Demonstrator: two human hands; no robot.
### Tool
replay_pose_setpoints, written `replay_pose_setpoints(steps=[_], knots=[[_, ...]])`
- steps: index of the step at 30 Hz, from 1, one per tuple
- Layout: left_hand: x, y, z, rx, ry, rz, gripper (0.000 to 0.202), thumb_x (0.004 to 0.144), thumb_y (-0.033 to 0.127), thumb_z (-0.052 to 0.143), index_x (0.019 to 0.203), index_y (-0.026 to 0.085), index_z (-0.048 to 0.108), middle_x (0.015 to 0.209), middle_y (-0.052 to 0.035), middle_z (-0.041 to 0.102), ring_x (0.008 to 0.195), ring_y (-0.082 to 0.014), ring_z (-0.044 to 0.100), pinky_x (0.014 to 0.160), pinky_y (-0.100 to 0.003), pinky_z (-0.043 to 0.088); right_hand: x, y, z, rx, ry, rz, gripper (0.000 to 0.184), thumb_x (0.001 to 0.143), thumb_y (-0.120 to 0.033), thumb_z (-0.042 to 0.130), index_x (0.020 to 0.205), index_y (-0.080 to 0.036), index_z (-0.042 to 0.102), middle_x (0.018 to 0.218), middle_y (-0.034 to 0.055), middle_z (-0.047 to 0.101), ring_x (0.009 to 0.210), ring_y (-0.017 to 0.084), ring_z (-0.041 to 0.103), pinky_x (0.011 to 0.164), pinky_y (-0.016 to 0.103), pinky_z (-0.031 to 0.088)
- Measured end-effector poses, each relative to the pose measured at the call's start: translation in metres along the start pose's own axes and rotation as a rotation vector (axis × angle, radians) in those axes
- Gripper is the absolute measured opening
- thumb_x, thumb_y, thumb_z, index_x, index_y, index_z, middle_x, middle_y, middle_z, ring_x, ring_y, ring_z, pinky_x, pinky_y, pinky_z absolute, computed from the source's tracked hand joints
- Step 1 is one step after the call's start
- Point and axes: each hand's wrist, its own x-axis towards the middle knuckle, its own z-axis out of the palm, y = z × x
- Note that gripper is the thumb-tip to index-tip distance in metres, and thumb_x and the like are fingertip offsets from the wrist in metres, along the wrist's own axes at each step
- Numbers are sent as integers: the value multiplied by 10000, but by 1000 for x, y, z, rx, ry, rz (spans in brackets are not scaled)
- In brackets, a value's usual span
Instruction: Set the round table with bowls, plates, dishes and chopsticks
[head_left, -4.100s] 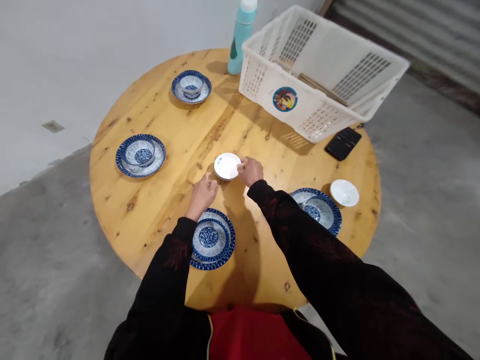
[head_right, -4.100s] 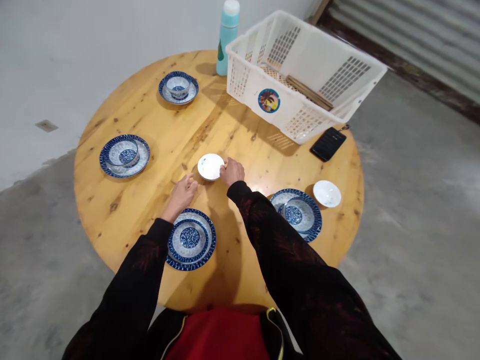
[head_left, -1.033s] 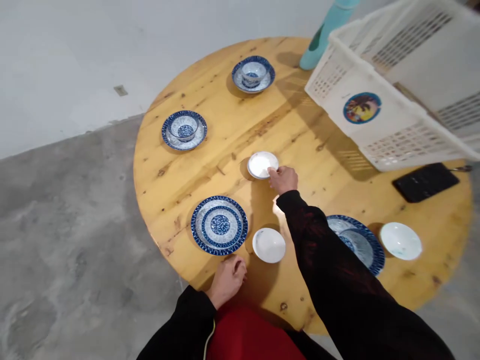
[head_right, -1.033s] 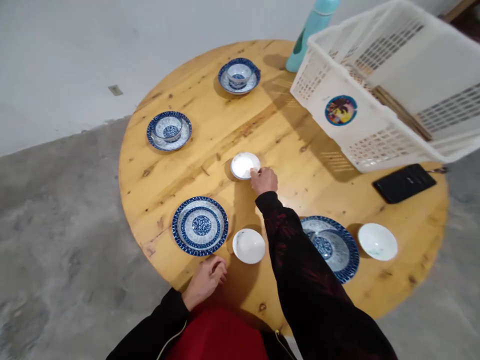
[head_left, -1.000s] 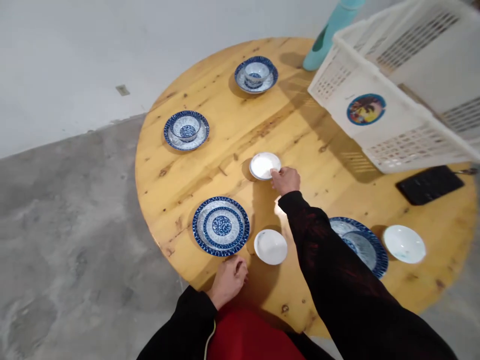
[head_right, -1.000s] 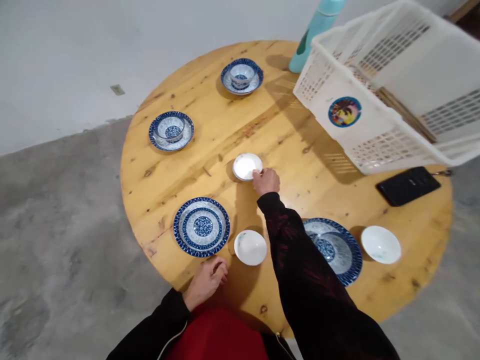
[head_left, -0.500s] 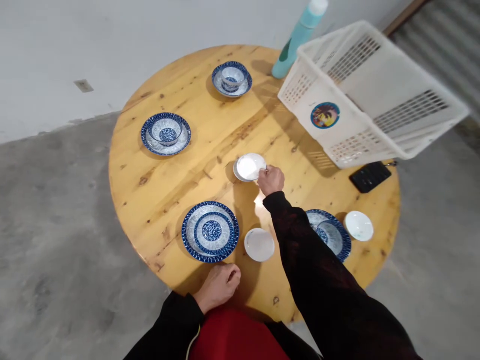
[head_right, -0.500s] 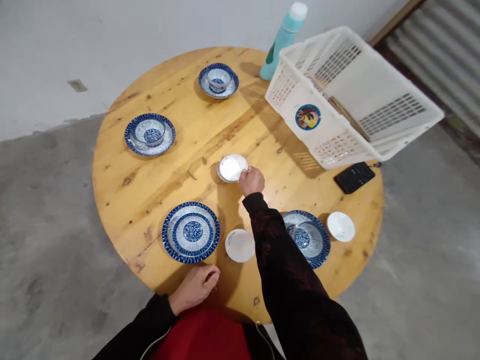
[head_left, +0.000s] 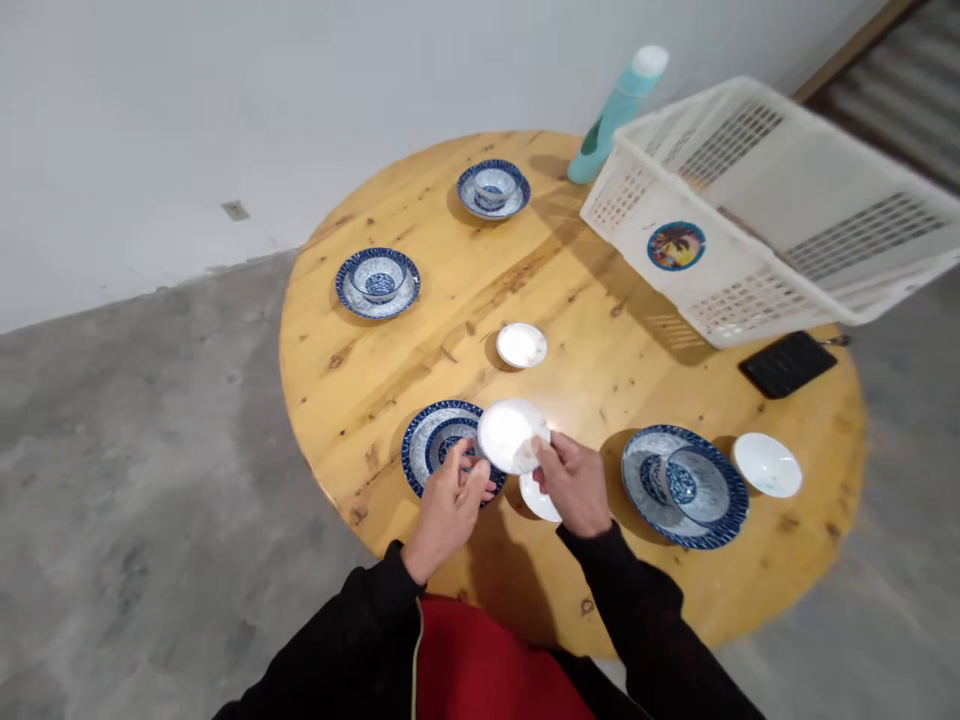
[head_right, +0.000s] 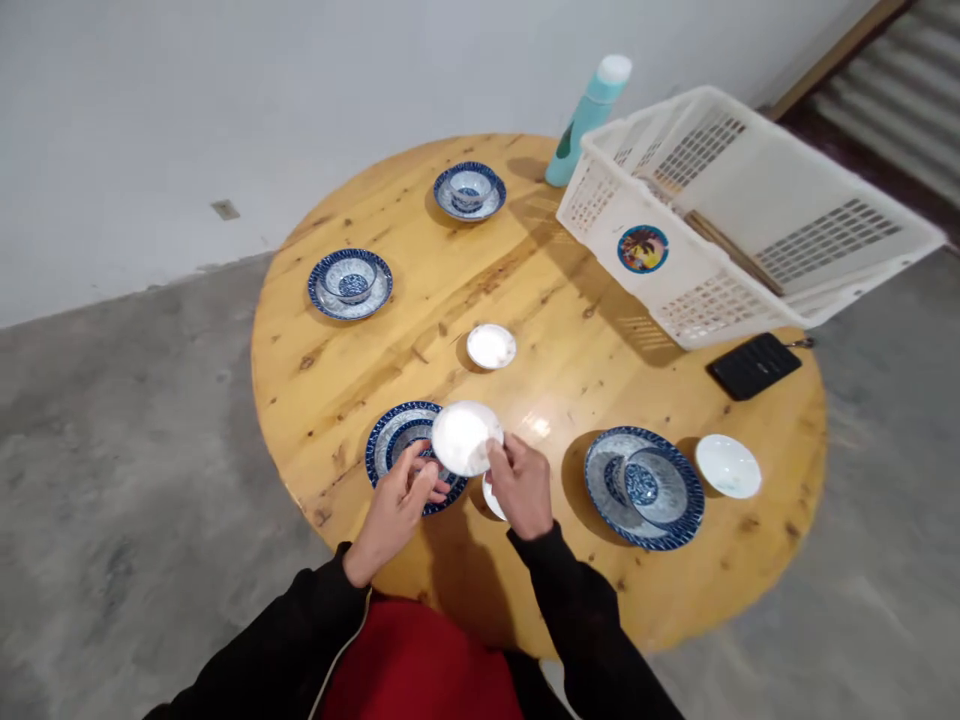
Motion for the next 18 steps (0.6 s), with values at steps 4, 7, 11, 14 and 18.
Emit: replay_pose_setpoints(steps=[4, 7, 11, 14, 18], knots=[[-25, -11, -2, -32, -36, -46, 487, 931, 533, 494, 1215, 144, 569, 872, -45, 650, 755, -175, 690, 726, -318, 616, -48, 25, 10, 49, -52, 2, 383, 874, -548, 516, 663, -230, 498, 485, -27, 494, 432, 133, 453, 420, 246, 359], [-57, -27, 1, -7, -20, -71, 486, 911, 573, 494, 1127, 147, 583, 886, -52, 661, 749, -185, 687, 717, -327, 611, -83, 47, 12, 58, -78, -7, 406, 892, -590, 477, 711, -230, 526, 504, -4, 536, 447, 156, 494, 440, 259, 381], [-99, -53, 6, 89, 29, -161, 482, 888, 628, 500, 994, 163, 570, 788, -32, 662, 662, -193, 700, 646, -297, 569, -127, 71, 9, 12, -108, -52, 448, 904, -625, 423, 746, -226, 551, 527, 22, 568, 472, 180, 533, 470, 276, 401], [-126, -71, 9, 135, 41, -181, 484, 880, 646, 495, 942, 171, 563, 735, -23, 661, 622, -197, 694, 604, -289, 546, -155, 86, 10, -21, -90, -86, 467, 912, -627, 392, 703, -233, 530, 542, 35, 581, 489, 187, 550, 496, 286, 407], [-154, -84, 7, 179, 99, -166, 431, 881, 611, 492, 876, 182, 538, 751, -26, 656, 635, -190, 689, 608, -291, 556, -176, 99, 19, -21, -130, -117, 457, 914, -616, 377, 716, -235, 535, 548, 34, 597, 495, 189, 559, 515, 288, 406]])
